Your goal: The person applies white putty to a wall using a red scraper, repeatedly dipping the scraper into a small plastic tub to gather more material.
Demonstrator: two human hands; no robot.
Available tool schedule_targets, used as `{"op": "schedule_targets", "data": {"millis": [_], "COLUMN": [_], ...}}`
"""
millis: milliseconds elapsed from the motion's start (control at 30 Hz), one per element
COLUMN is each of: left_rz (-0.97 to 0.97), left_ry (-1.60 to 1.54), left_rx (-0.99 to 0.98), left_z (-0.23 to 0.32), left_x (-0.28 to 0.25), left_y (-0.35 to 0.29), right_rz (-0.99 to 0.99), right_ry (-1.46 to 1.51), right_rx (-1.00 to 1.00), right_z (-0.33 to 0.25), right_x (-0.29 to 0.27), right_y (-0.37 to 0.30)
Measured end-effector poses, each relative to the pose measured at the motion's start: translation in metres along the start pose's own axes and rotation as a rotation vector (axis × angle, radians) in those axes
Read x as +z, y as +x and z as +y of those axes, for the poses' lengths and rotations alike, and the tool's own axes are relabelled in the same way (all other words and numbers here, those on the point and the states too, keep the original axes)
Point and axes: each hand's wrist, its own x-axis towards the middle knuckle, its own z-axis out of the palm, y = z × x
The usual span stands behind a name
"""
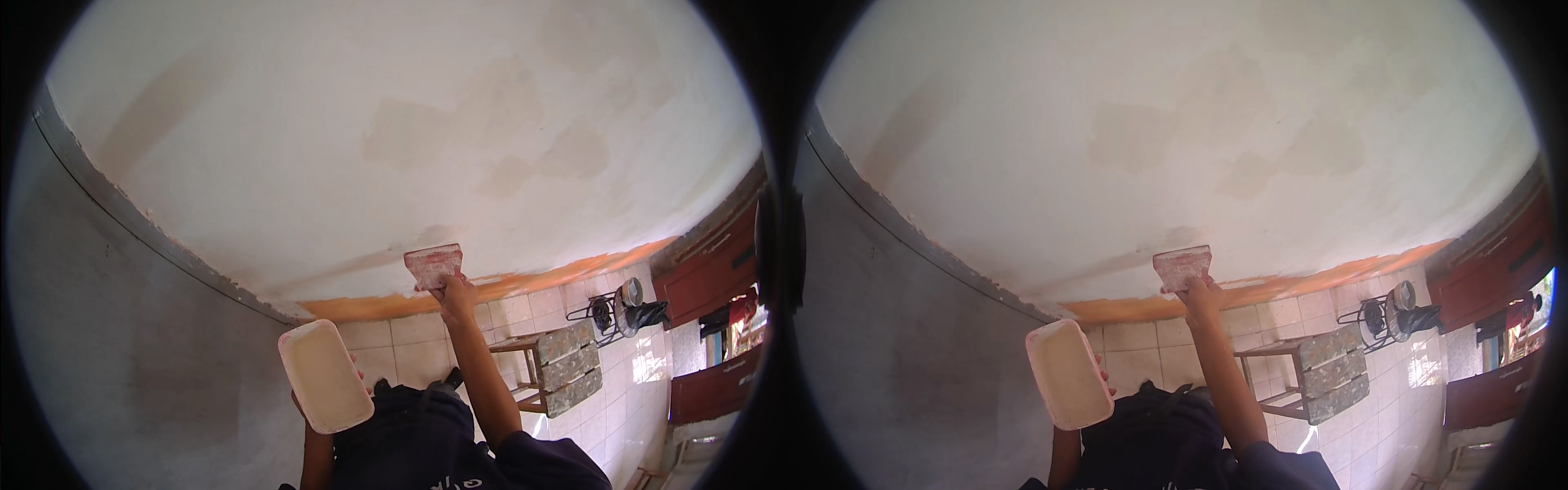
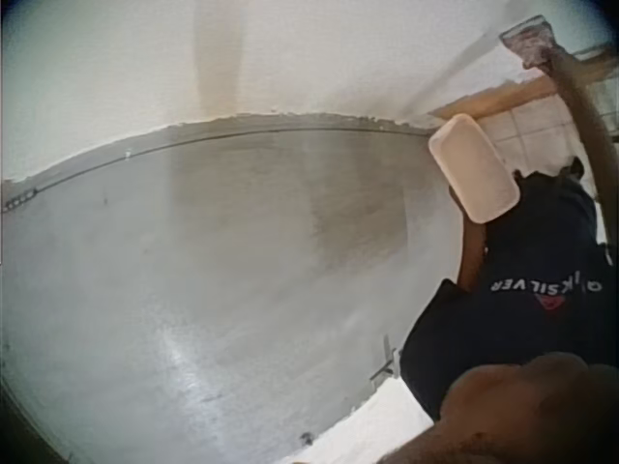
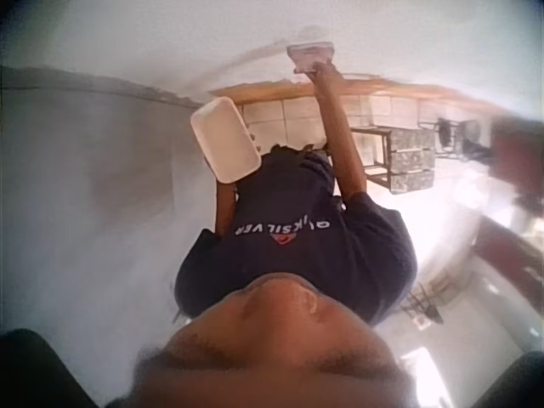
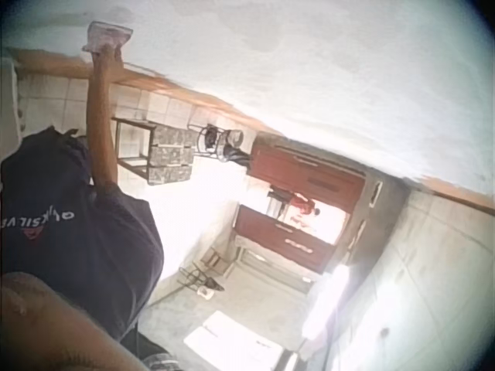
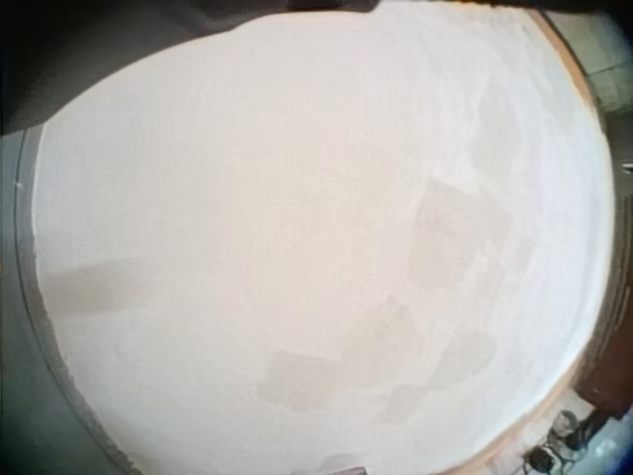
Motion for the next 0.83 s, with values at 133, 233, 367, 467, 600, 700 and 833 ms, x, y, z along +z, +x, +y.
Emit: {"op": "schedule_targets", "data": {"millis": [133,233,367,467,600,700,833], "left_rz": [0.014,-0.005,-0.056,-0.069,-0.047,-0.090,-0.119], "left_ry": [0.014,0.022,0.021,-0.017,-0.038,0.003,0.021], "left_rx": [0.037,0.029,0.018,-0.002,0.001,0.010,0.012], "left_z": [0.001,0.003,0.001,0.004,0.004,0.002,0.004], "left_x": [0.001,-0.002,0.008,0.009,0.004,0.006,0.006], "left_y": [-0.003,-0.004,-0.002,0.001,0.001,0.003,0.003], "right_rz": [-0.023,-0.024,-0.053,-0.059,-0.012,0.054,-0.008], "right_ry": [0.119,0.059,-0.003,0.014,0.013,0.008,0.003], "right_rx": [-0.091,-0.176,-0.171,-0.139,-0.087,-0.017,0.023], "right_z": [-0.022,-0.045,-0.054,-0.056,-0.037,-0.012,-0.020], "right_x": [0.026,0.042,0.034,0.027,-0.001,-0.017,0.000], "right_y": [0.004,-0.017,-0.029,-0.037,-0.046,-0.024,-0.002]}}
